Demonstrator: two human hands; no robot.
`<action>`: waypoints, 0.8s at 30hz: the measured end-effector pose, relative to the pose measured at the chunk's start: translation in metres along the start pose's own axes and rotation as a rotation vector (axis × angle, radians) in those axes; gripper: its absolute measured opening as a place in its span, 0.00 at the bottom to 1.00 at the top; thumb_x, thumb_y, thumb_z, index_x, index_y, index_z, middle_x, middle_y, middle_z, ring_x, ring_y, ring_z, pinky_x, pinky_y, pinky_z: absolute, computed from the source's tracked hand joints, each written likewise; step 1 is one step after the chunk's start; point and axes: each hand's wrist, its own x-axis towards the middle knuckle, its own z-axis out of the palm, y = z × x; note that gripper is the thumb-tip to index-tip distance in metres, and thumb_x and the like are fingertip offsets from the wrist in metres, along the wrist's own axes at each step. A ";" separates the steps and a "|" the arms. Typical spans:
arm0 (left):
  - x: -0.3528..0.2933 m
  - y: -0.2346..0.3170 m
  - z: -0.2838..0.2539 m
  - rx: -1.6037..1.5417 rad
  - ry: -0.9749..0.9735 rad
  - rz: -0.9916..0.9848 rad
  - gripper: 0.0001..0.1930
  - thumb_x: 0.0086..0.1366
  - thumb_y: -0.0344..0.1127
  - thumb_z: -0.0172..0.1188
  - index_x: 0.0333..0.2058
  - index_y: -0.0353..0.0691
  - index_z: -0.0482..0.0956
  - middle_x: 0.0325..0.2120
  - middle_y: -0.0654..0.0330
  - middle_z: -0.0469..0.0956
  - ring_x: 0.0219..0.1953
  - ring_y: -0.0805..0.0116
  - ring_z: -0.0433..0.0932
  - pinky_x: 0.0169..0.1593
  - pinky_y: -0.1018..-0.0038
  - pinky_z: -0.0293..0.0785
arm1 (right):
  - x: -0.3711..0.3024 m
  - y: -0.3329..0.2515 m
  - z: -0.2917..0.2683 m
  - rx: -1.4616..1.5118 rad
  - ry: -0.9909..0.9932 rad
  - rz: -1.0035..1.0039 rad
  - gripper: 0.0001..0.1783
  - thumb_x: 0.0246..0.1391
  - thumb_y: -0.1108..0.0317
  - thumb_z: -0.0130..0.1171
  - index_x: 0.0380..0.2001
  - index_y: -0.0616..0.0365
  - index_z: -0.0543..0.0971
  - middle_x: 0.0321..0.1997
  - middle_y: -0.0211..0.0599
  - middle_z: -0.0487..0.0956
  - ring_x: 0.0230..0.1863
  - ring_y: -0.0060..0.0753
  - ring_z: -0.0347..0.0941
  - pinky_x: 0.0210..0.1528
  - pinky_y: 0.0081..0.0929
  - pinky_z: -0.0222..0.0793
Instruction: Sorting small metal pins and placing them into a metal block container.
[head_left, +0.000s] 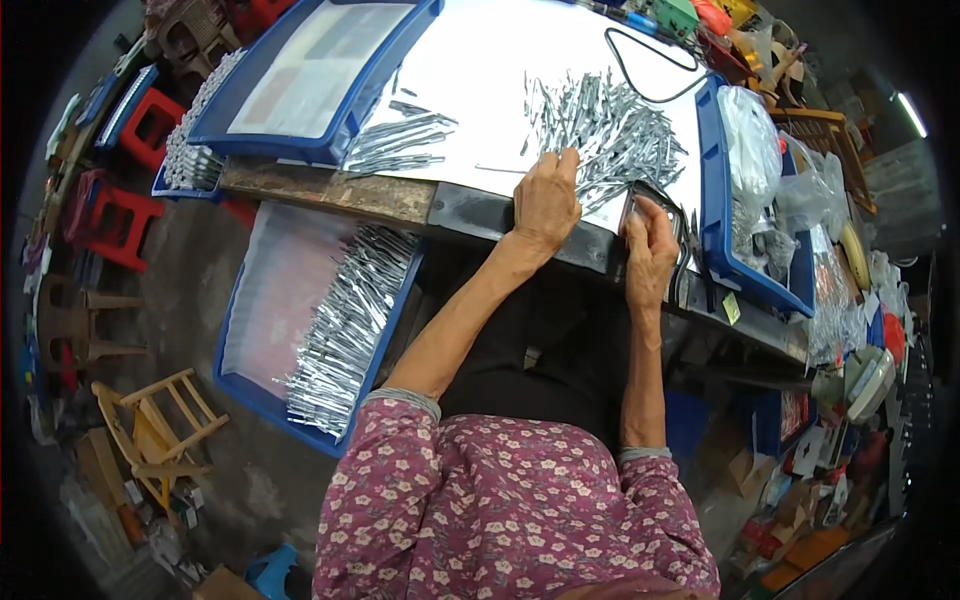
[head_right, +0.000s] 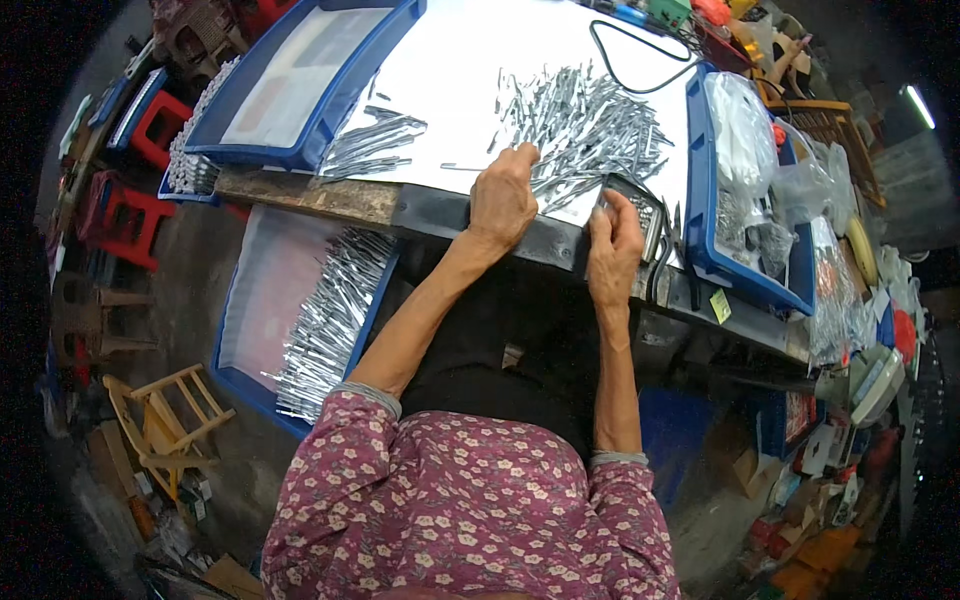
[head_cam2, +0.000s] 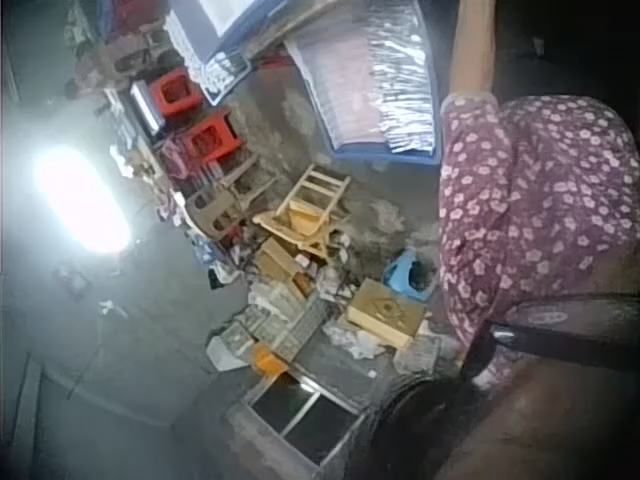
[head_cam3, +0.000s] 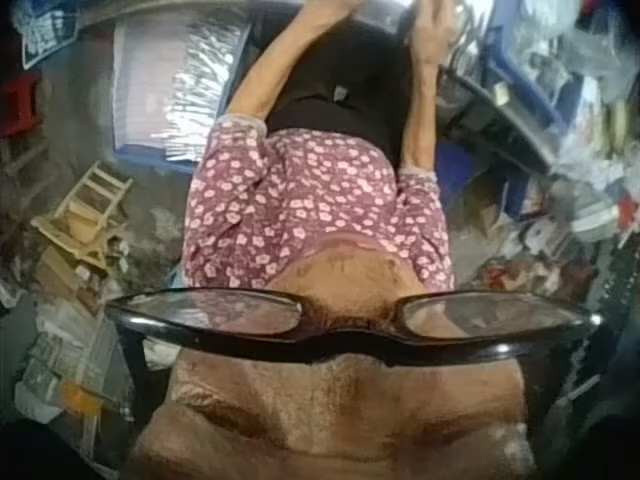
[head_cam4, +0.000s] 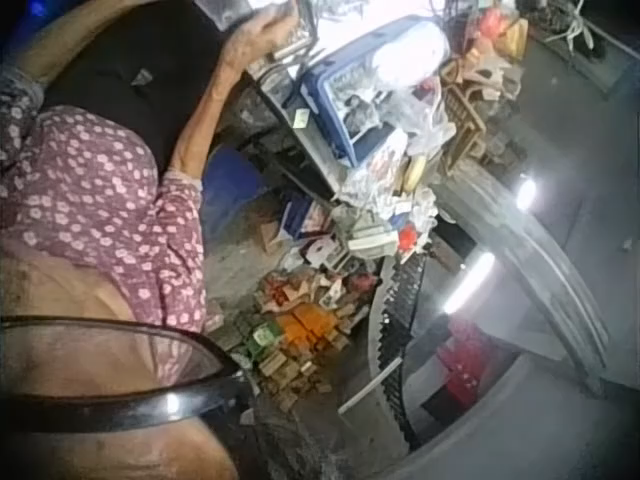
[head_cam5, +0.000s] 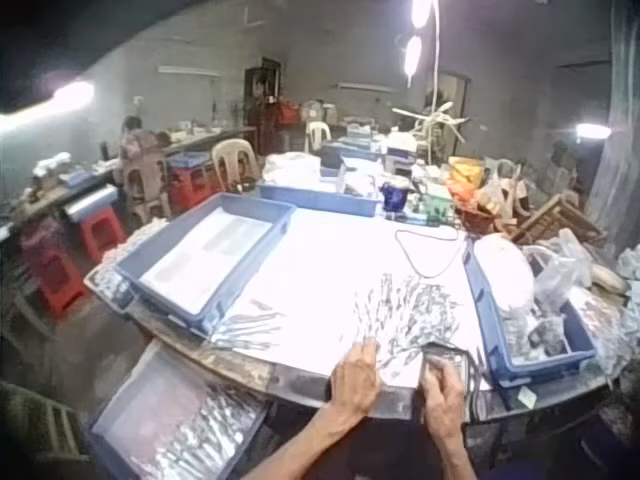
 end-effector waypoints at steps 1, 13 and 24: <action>0.001 -0.006 0.003 0.096 0.005 0.067 0.09 0.48 0.21 0.48 0.31 0.36 0.68 0.25 0.47 0.71 0.28 0.48 0.73 0.32 0.60 0.70 | -0.003 -0.005 -0.004 0.007 -0.018 0.029 0.13 0.53 0.72 0.50 0.41 0.66 0.71 0.24 0.22 0.68 0.23 0.12 0.59 0.25 0.11 0.55; 0.003 -0.045 -0.064 0.111 0.131 0.154 0.06 0.49 0.23 0.49 0.28 0.31 0.72 0.27 0.49 0.71 0.34 0.51 0.70 0.39 0.64 0.66 | -0.010 0.000 -0.023 0.041 -0.045 0.017 0.13 0.51 0.73 0.52 0.41 0.66 0.72 0.22 0.23 0.68 0.26 0.14 0.64 0.30 0.12 0.61; -0.004 -0.111 -0.132 0.456 0.108 0.032 0.08 0.50 0.26 0.53 0.31 0.37 0.74 0.33 0.53 0.70 0.40 0.54 0.67 0.45 0.64 0.63 | -0.013 0.000 -0.032 -0.021 -0.073 -0.008 0.12 0.51 0.75 0.52 0.40 0.66 0.72 0.22 0.23 0.68 0.25 0.14 0.63 0.30 0.12 0.60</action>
